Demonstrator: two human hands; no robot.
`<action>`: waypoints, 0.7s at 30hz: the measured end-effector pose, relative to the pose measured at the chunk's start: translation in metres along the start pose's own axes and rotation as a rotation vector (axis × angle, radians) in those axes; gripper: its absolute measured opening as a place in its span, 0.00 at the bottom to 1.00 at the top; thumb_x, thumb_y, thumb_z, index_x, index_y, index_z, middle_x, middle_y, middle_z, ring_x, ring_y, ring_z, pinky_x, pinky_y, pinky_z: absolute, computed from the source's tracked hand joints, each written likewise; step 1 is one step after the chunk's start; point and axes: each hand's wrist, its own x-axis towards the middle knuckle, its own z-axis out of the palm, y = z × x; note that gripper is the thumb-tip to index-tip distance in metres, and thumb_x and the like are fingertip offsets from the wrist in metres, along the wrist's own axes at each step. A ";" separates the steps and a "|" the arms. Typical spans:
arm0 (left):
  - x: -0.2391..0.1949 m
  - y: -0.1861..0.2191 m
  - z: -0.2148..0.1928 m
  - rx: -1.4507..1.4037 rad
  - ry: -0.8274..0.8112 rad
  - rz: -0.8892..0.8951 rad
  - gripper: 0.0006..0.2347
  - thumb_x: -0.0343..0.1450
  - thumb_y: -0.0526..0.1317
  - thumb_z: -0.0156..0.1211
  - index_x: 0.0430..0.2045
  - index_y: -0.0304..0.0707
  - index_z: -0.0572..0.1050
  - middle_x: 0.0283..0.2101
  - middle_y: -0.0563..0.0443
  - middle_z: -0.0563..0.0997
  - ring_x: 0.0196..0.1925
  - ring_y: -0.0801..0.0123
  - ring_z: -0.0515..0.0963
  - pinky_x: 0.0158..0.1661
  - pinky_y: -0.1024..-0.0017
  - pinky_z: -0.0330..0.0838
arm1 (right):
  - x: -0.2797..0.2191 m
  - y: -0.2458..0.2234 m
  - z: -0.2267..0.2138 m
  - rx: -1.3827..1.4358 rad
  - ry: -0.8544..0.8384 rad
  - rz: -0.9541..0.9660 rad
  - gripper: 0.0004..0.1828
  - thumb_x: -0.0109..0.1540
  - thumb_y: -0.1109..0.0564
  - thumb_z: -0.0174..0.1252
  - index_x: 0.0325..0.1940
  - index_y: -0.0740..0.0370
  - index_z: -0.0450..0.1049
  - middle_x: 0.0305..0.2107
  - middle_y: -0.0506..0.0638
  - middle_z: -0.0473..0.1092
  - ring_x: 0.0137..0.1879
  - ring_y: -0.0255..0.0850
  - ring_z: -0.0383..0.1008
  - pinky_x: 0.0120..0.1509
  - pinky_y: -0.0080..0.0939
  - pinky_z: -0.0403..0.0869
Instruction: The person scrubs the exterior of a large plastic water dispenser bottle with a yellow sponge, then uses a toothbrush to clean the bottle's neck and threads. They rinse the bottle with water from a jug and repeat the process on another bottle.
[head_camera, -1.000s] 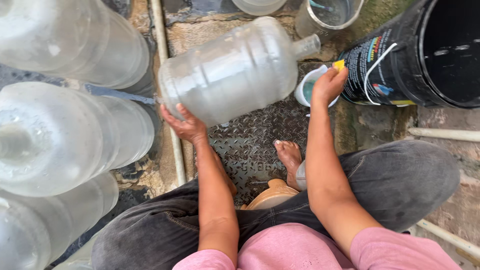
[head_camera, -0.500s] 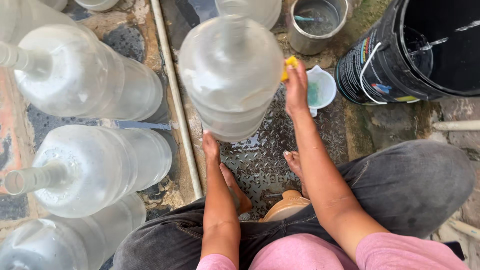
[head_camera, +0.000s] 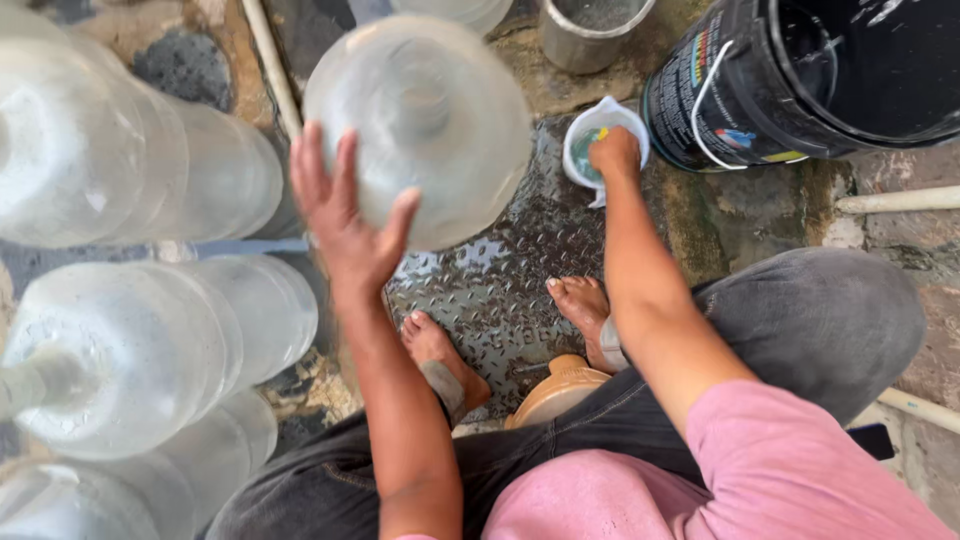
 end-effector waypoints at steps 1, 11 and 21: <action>0.006 0.010 0.010 0.136 -0.023 0.096 0.34 0.72 0.59 0.70 0.73 0.57 0.63 0.80 0.46 0.56 0.81 0.52 0.53 0.79 0.54 0.46 | 0.001 0.016 0.014 -0.093 -0.072 -0.048 0.16 0.58 0.59 0.56 0.48 0.69 0.78 0.49 0.70 0.73 0.56 0.64 0.74 0.59 0.58 0.73; 0.048 0.014 -0.035 0.059 -0.186 0.012 0.37 0.68 0.59 0.70 0.65 0.40 0.61 0.69 0.37 0.65 0.74 0.44 0.62 0.71 0.47 0.54 | -0.033 -0.073 -0.033 1.077 -0.314 0.163 0.11 0.73 0.54 0.46 0.41 0.61 0.70 0.25 0.50 0.68 0.24 0.38 0.64 0.22 0.37 0.63; 0.085 0.022 0.005 -0.182 -0.304 0.183 0.26 0.80 0.53 0.53 0.68 0.39 0.59 0.61 0.38 0.77 0.65 0.46 0.76 0.64 0.56 0.69 | -0.257 -0.222 -0.122 0.104 0.325 -0.943 0.27 0.75 0.51 0.41 0.76 0.66 0.60 0.75 0.62 0.53 0.82 0.59 0.47 0.84 0.63 0.44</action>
